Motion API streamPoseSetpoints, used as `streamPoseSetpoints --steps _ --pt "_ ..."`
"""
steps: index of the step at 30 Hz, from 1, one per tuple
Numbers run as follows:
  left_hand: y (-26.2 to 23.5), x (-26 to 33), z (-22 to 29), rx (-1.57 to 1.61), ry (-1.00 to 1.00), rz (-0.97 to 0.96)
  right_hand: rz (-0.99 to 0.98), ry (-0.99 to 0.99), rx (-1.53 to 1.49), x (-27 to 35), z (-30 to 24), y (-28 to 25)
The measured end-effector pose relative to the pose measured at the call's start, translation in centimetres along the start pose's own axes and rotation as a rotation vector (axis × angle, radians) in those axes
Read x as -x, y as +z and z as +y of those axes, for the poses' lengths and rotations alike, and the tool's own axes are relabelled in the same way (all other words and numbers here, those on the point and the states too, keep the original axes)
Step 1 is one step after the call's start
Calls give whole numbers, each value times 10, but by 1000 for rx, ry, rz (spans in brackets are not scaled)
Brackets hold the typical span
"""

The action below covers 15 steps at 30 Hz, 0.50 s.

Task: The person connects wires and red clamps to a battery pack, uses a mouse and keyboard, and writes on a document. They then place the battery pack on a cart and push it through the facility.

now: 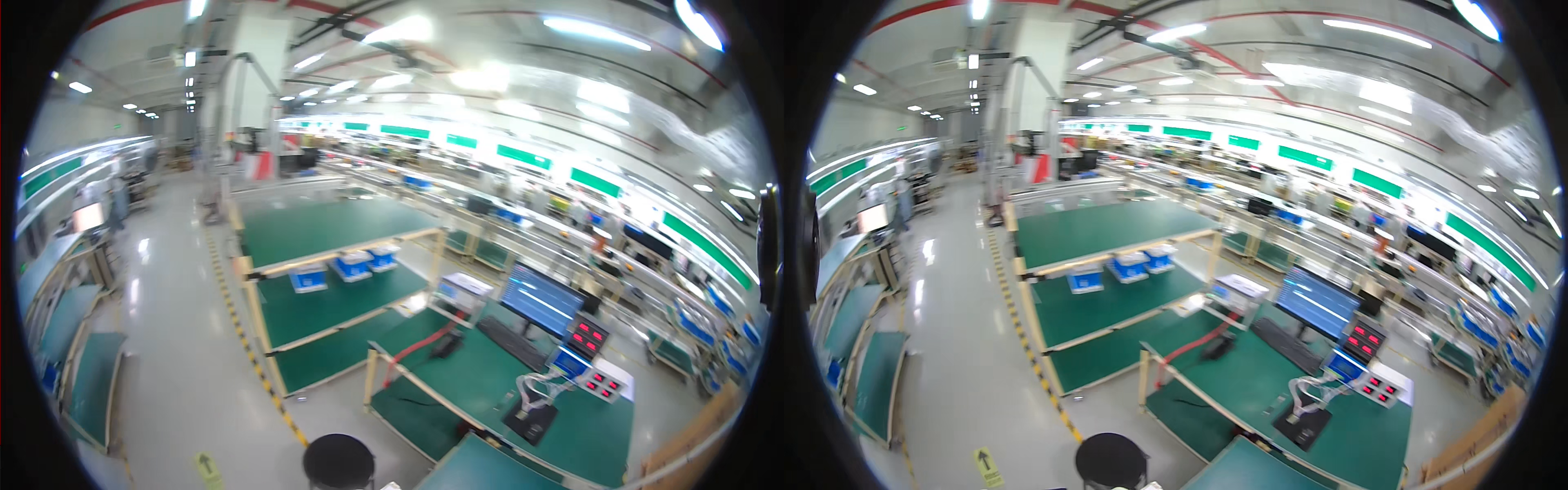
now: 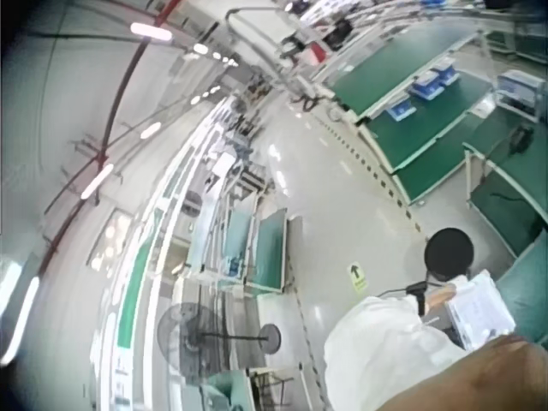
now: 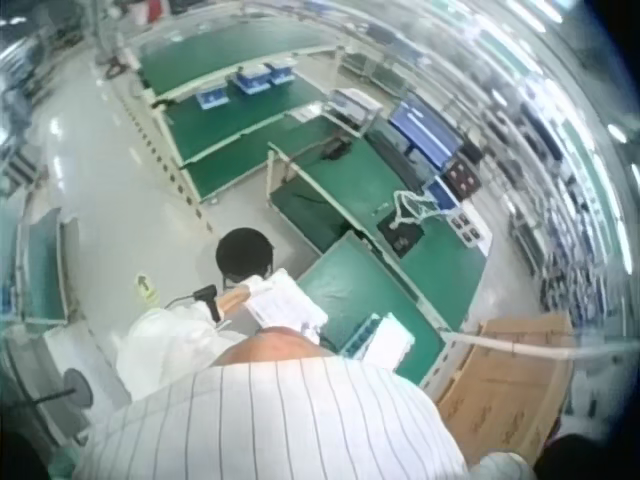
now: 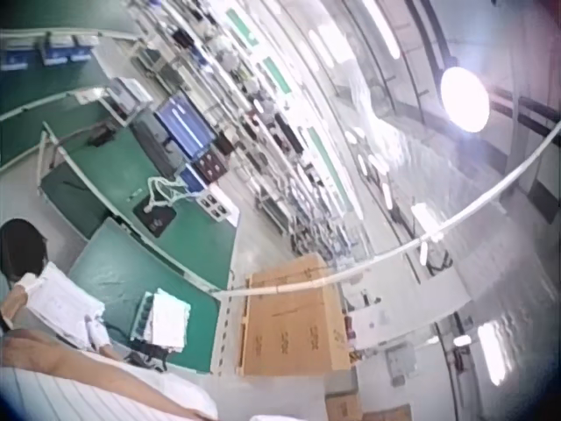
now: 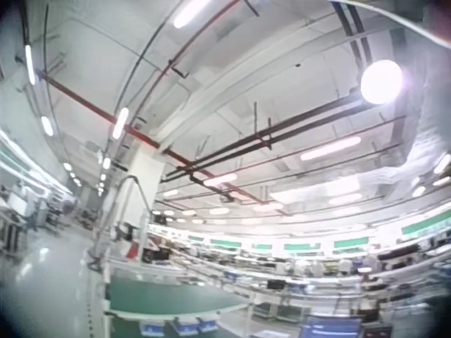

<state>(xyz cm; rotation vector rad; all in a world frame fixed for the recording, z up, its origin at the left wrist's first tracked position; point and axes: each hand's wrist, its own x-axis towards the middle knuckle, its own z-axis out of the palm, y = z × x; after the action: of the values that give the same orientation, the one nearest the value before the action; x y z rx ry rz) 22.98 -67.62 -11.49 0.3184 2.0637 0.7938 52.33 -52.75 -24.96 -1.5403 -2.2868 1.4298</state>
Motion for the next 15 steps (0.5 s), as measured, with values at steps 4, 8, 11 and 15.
streamPoseSetpoints --steps 4,8,11,15 --pt "-62 99 -102 194 -212 261 -470 -82 52 39 -146 13" --pt "-95 197 -202 516 -273 435 -738 -153 154 80 -243 90" --pt "-145 247 -254 573 -376 522 -850 -318 260 100 -281 171" --pt "-174 309 -328 811 -467 680 -981 -446 355 138 -322 279"
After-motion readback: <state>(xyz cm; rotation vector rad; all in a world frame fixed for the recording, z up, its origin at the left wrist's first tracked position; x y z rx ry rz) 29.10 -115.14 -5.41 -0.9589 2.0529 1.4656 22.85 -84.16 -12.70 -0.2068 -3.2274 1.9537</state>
